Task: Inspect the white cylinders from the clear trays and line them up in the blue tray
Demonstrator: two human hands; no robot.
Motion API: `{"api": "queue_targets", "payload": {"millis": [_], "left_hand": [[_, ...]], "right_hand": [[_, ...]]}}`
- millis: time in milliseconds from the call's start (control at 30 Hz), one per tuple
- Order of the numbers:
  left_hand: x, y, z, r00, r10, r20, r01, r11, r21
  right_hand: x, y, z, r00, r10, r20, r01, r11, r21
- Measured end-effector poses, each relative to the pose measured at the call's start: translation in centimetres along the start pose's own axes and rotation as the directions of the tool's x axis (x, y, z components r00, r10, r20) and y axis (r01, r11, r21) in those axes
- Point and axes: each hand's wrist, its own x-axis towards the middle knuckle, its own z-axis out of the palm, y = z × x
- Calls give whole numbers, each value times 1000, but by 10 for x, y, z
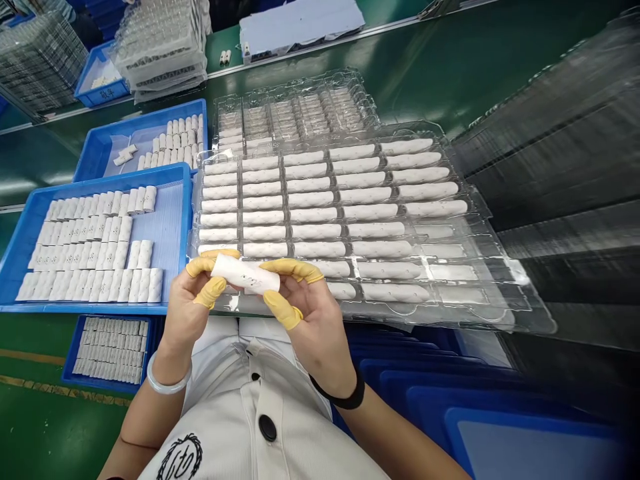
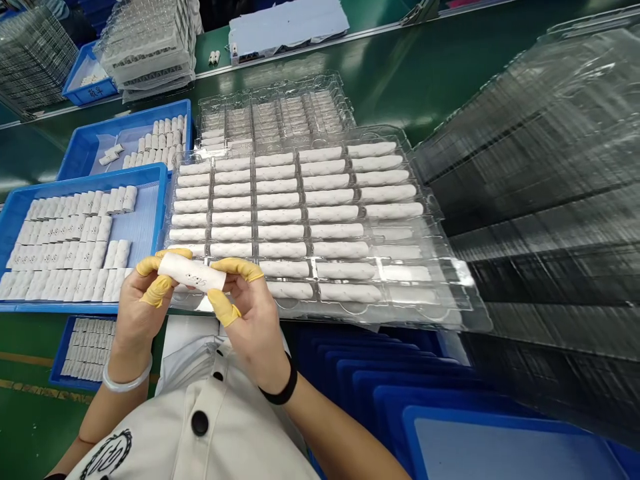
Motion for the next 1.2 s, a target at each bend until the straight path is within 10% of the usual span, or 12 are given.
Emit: {"api": "queue_targets", "payload": {"millis": [133, 333, 667, 1000, 1200], "left_hand": [[-1, -3, -1, 1000, 2, 14, -2, 1000, -11], [0, -1, 1, 1000, 21, 12, -21, 1000, -9], [0, 2, 5, 999, -23, -25, 23, 1000, 0], [1, 1, 3, 999, 20, -25, -18, 998, 63], [-4, -4, 0, 993, -11, 115, -10, 983, 181]], "right_hand": [[0, 1, 0, 993, -104, -48, 102, 994, -42], [-1, 2, -5, 998, 52, 38, -51, 998, -41], [-3, 14, -3, 896, -444, 6, 415, 832, -368], [0, 17, -3, 855, -518, 37, 472, 746, -469], [8, 8, -17, 840, -478, 257, 528, 612, -588]]}}
